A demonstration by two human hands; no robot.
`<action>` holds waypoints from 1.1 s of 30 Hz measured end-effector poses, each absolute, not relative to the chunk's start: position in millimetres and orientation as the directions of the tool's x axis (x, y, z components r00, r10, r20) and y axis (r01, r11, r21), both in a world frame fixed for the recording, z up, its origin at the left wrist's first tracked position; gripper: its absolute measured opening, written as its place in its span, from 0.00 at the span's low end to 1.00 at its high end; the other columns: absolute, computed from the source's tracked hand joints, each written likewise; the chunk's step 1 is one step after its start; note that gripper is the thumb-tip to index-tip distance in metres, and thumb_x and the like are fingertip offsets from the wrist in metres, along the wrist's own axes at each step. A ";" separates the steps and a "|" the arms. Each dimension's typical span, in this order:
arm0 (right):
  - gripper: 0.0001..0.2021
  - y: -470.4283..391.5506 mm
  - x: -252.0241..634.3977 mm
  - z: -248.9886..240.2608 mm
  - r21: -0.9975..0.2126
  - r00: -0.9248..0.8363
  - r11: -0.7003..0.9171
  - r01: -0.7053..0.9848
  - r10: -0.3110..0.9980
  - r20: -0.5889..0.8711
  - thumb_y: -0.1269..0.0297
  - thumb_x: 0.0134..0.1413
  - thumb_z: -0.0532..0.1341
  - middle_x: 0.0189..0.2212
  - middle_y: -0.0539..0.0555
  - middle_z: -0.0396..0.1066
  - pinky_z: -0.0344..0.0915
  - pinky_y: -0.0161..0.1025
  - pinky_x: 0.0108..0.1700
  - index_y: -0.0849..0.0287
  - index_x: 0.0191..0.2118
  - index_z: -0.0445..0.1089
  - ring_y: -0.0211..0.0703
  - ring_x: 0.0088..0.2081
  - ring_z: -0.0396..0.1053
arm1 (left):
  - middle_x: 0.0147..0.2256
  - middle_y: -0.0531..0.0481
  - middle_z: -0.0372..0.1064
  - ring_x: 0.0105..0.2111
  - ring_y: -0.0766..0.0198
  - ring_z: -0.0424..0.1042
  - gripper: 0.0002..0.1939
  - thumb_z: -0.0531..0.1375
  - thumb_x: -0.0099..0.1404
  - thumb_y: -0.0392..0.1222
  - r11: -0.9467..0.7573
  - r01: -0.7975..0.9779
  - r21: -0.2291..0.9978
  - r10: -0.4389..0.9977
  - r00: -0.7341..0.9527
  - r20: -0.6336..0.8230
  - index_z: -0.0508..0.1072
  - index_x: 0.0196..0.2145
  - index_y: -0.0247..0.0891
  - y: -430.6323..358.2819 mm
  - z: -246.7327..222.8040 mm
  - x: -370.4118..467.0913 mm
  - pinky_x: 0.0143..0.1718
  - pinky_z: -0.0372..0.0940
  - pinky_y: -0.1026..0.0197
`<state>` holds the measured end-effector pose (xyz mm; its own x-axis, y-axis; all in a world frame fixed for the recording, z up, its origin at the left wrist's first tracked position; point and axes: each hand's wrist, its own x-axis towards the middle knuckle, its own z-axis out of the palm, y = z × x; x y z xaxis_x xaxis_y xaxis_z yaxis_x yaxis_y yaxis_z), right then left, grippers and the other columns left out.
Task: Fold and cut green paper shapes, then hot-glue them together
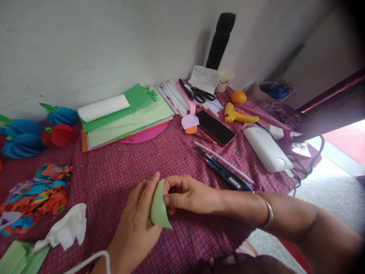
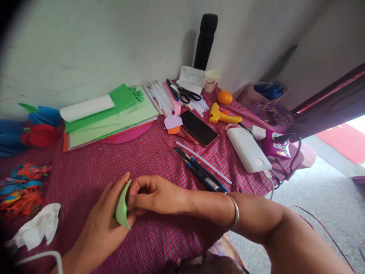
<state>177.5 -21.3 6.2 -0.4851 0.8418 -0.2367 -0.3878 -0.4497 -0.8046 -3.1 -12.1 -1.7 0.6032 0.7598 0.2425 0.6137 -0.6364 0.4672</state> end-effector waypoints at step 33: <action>0.16 -23.8 179.8 1.0 -0.664 -0.574 -0.516 -0.541 0.804 -0.158 0.59 0.43 0.70 0.24 0.46 0.69 0.64 0.31 0.32 0.64 0.32 0.66 0.29 0.25 0.68 | 0.48 0.40 0.63 0.46 0.51 0.66 0.39 0.56 0.58 0.29 -0.641 0.580 0.503 0.753 0.602 0.266 0.46 0.64 0.43 -10.6 0.4 0.5 0.46 0.67 0.44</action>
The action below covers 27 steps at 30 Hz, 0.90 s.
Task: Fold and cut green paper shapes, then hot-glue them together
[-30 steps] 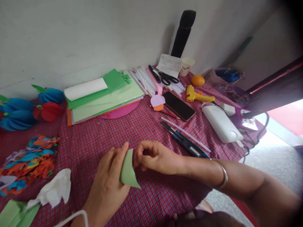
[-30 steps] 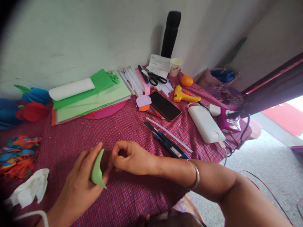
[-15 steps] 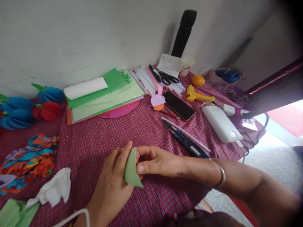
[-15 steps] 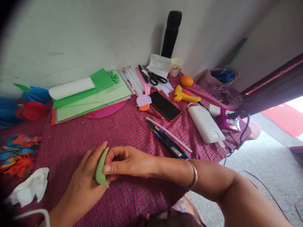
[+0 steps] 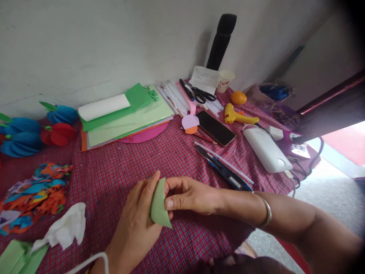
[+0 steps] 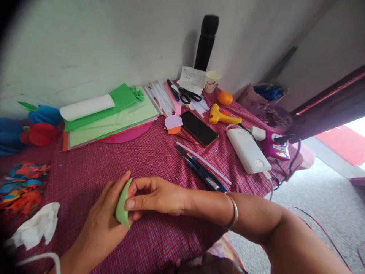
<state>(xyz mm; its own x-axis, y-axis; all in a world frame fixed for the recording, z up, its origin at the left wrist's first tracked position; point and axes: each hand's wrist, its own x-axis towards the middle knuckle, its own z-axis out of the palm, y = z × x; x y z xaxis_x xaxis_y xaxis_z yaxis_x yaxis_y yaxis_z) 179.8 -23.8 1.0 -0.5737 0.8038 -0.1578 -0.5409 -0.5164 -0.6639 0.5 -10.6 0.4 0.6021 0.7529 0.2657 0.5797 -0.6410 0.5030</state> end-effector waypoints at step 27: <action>0.06 -5.4 202.5 18.4 -0.974 -0.030 -0.003 0.226 0.999 -0.010 0.75 0.43 0.54 0.19 0.44 0.55 0.51 0.30 0.24 0.59 0.24 0.57 0.30 0.22 0.54 | 0.54 0.35 0.59 0.53 0.45 0.63 0.43 0.60 0.57 0.30 -0.692 0.684 0.231 0.706 0.576 0.412 0.43 0.66 0.38 10.1 13.0 -15.3 0.50 0.66 0.44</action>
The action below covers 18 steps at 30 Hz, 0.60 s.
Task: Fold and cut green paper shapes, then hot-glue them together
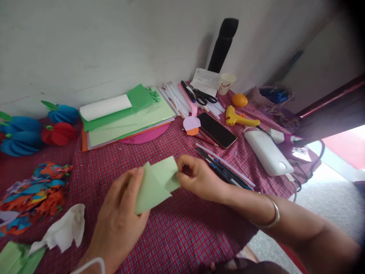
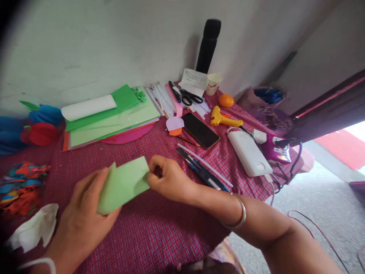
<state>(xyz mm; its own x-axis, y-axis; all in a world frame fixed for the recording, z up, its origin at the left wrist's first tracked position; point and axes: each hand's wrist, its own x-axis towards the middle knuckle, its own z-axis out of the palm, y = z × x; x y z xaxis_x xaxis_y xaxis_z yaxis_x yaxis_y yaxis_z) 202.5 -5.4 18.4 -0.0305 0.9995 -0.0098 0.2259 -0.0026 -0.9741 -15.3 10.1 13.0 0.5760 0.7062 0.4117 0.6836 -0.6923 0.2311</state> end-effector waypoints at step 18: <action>0.11 -11.5 198.4 16.1 -0.927 -0.051 -0.095 -0.364 0.995 -0.082 0.60 0.51 0.63 0.18 0.43 0.63 0.59 0.29 0.24 0.59 0.29 0.59 0.29 0.19 0.62 | 0.42 0.46 0.72 0.41 0.60 0.73 0.13 0.52 0.67 0.47 0.491 -0.235 0.839 0.847 0.355 -0.396 0.65 0.47 0.42 -19.9 18.3 15.1 0.42 0.70 0.55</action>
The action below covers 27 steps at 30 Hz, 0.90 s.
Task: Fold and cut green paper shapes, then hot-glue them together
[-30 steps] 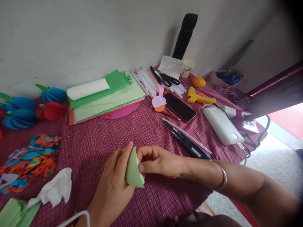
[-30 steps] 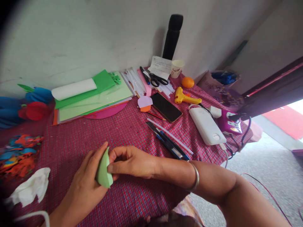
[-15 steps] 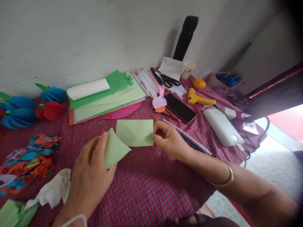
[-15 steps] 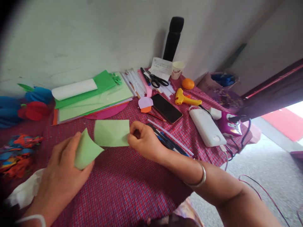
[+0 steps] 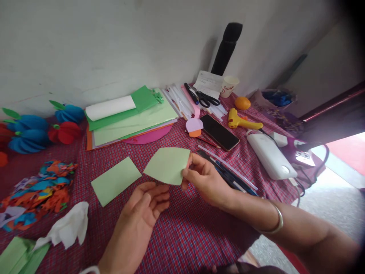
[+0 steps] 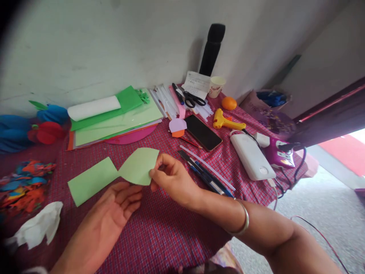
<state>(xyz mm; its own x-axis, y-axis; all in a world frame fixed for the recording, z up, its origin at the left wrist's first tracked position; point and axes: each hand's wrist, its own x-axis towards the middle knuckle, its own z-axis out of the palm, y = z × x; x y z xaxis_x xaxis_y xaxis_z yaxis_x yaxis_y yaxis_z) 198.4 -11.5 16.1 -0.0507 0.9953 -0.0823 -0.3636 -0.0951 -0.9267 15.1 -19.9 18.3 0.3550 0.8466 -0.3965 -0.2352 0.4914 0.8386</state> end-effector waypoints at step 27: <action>0.05 -21.7 193.6 16.9 -0.841 -0.585 0.472 0.264 0.772 0.249 0.66 0.60 0.58 0.32 0.52 0.75 0.63 0.40 0.48 0.59 0.36 0.71 0.38 0.38 0.71 | 0.42 0.44 0.75 0.46 0.53 0.72 0.19 0.53 0.66 0.50 0.699 -0.270 0.663 0.684 0.524 -0.508 0.72 0.49 0.41 -9.4 1.9 -1.1 0.47 0.67 0.50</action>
